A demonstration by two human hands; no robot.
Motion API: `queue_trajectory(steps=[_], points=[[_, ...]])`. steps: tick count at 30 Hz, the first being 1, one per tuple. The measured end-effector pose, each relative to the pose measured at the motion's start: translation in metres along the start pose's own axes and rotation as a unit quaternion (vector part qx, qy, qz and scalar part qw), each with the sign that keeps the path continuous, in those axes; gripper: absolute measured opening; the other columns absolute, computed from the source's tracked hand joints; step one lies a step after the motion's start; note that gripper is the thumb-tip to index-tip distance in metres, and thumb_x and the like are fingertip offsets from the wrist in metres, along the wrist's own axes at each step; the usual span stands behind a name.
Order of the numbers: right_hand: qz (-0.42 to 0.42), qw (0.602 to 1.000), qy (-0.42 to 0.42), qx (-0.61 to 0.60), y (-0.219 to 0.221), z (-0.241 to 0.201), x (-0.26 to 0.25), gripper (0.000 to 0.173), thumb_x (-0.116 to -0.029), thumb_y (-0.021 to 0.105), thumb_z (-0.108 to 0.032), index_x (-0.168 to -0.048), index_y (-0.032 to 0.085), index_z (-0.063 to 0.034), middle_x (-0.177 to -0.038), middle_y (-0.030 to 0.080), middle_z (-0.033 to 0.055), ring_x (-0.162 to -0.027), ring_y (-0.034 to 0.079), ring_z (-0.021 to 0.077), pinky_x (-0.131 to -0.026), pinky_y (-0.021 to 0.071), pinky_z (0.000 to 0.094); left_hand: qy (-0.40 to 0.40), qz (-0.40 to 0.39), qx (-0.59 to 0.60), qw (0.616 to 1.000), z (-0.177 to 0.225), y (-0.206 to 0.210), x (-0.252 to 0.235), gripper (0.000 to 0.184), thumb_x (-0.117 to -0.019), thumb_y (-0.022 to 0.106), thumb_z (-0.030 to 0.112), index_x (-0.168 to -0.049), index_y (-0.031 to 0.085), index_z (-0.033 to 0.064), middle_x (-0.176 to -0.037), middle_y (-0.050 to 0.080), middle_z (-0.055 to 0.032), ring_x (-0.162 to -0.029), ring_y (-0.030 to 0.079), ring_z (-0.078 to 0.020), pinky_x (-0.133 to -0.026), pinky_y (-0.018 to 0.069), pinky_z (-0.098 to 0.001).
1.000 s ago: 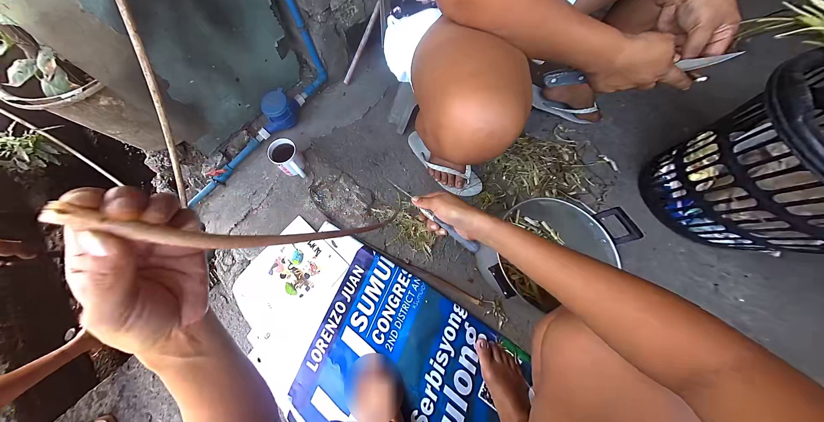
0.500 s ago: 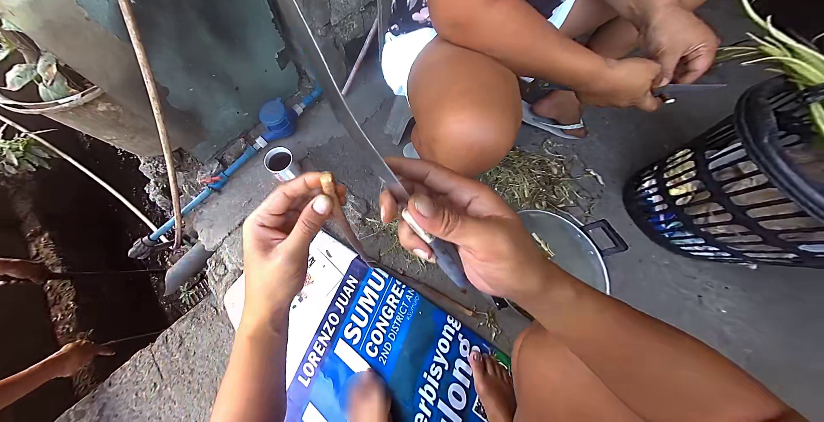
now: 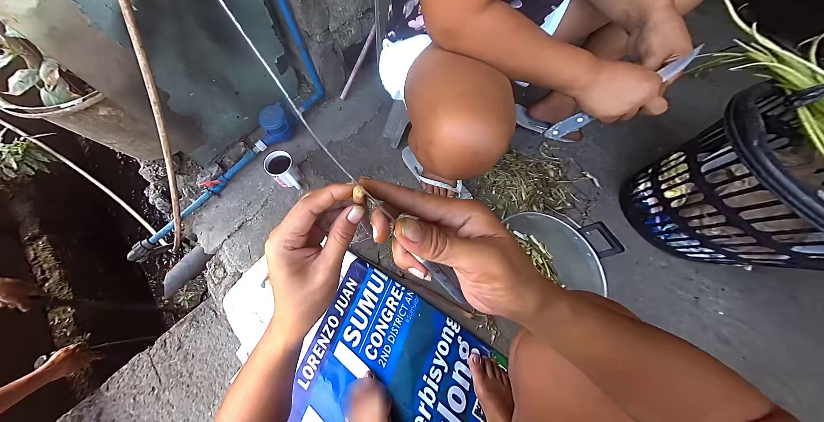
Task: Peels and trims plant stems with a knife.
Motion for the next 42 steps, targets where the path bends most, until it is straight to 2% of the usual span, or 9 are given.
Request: queue_trajectory(steps=[10,14,18,22,27,30,34,37,42], points=[[0.023,0.999,0.004,-0.023,-0.007,0.008,-0.001,0.033,-0.1047,0.053,-0.01,-0.134,0.066,-0.0017,-0.09,0.064,0.0029,-0.065,0.053,0.0011,-0.06,0.0469,0.0137,0.035,0.023,-0.083,0.996,0.0,0.002,0.004,0.02,-0.0977,0.068,0.006,-0.118,0.07,0.0082,-0.111,0.073,0.0052,-0.094,0.07,-0.0034,-0.084,0.0603,-0.0224],[0.013,0.992,0.083,-0.099,-0.013,0.016,-0.002,0.031,-0.1068,0.049,-0.017,-0.128,0.07,-0.0065,-0.09,0.065,0.0034,-0.06,0.054,0.0012,-0.055,0.0469,0.0138,0.029,-0.001,-0.068,0.997,-0.005,0.0,0.003,0.019,-0.1004,0.064,0.008,-0.119,0.069,0.0089,-0.112,0.072,0.0053,-0.096,0.069,-0.004,-0.086,0.0595,-0.0232],[-0.009,0.971,0.165,-0.174,-0.02,0.027,-0.003,0.032,-0.1094,0.042,-0.026,-0.113,0.068,-0.0074,-0.09,0.066,0.0047,-0.059,0.056,0.0025,-0.054,0.049,0.0143,0.0,-0.033,-0.001,0.999,-0.017,-0.005,0.0,0.021,-0.1026,0.062,0.013,-0.122,0.069,0.0153,-0.113,0.072,0.0061,-0.098,0.07,-0.0055,-0.087,0.0594,-0.0247],[0.02,0.966,0.195,-0.171,-0.028,0.042,-0.003,0.035,-0.1106,0.04,-0.028,-0.103,0.065,-0.0056,-0.089,0.065,0.0059,-0.058,0.057,0.004,-0.053,0.0493,0.015,-0.023,-0.044,0.055,0.997,-0.029,-0.011,-0.003,0.021,-0.1034,0.061,0.019,-0.123,0.068,0.0177,-0.114,0.071,0.0053,-0.101,0.068,-0.0069,-0.09,0.0576,-0.0259],[0.071,0.962,0.222,-0.145,-0.042,0.062,-0.003,0.032,-0.1113,0.039,-0.021,-0.114,0.066,-0.0043,-0.09,0.065,0.0058,-0.056,0.055,0.0039,-0.051,0.0477,0.015,-0.036,-0.004,0.047,0.998,-0.033,-0.03,-0.007,0.027,-0.1048,0.057,0.018,-0.131,0.064,0.0183,-0.116,0.069,0.0059,-0.104,0.067,-0.0093,-0.094,0.0566,-0.0293],[0.115,0.957,0.252,-0.091,-0.059,0.078,-0.002,0.03,-0.1114,0.04,-0.021,-0.11,0.065,-0.0042,-0.084,0.062,0.0035,-0.054,0.052,0.0037,-0.049,0.0457,0.0149,-0.038,0.055,0.035,0.997,-0.029,-0.055,-0.012,0.028,-0.1045,0.056,0.013,-0.132,0.061,0.017,-0.113,0.07,0.0077,-0.105,0.067,-0.0087,-0.096,0.0554,-0.0305],[0.183,0.929,0.32,0.004,-0.1,0.11,-0.004,0.029,-0.1114,0.044,-0.023,-0.117,0.065,-0.0049,-0.082,0.06,0.0015,-0.052,0.048,0.0043,-0.047,0.0422,0.0163,-0.026,0.123,0.027,0.992,-0.018,-0.097,-0.013,0.029,-0.1043,0.052,0.008,-0.133,0.057,0.0138,-0.112,0.068,0.0074,-0.102,0.066,-0.0087,-0.096,0.0552,-0.0309],[0.228,0.903,0.358,0.06,-0.133,0.132,-0.004,0.028,-0.1104,0.047,-0.025,-0.116,0.064,-0.0047,-0.077,0.056,0.0009,-0.049,0.045,0.005,-0.045,0.0395,0.0171,-0.014,0.167,0.024,0.986,-0.008,-0.122,-0.011,0.027,-0.106,0.047,0.007,-0.13,0.057,0.0143,-0.11,0.068,0.0061,-0.098,0.067,-0.0084,-0.092,0.0565,-0.0294],[0.185,0.893,0.38,0.154,-0.141,0.134,-0.005,0.029,-0.1105,0.048,-0.024,-0.122,0.063,-0.0029,-0.078,0.056,0.0007,-0.049,0.043,0.0031,-0.046,0.0371,0.0159,-0.048,0.156,0.003,0.987,-0.017,-0.118,-0.009,0.028,-0.1051,0.047,0.005,-0.127,0.06,0.0157,-0.109,0.069,0.0079,-0.096,0.067,-0.0069,-0.087,0.0578,-0.0254]])
Point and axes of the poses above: each hand's wrist, its own x-axis away from the middle knuckle, its own y-axis out of the palm, z = x × y, the point moved 7 cm from there along -x, towards the middle knuckle
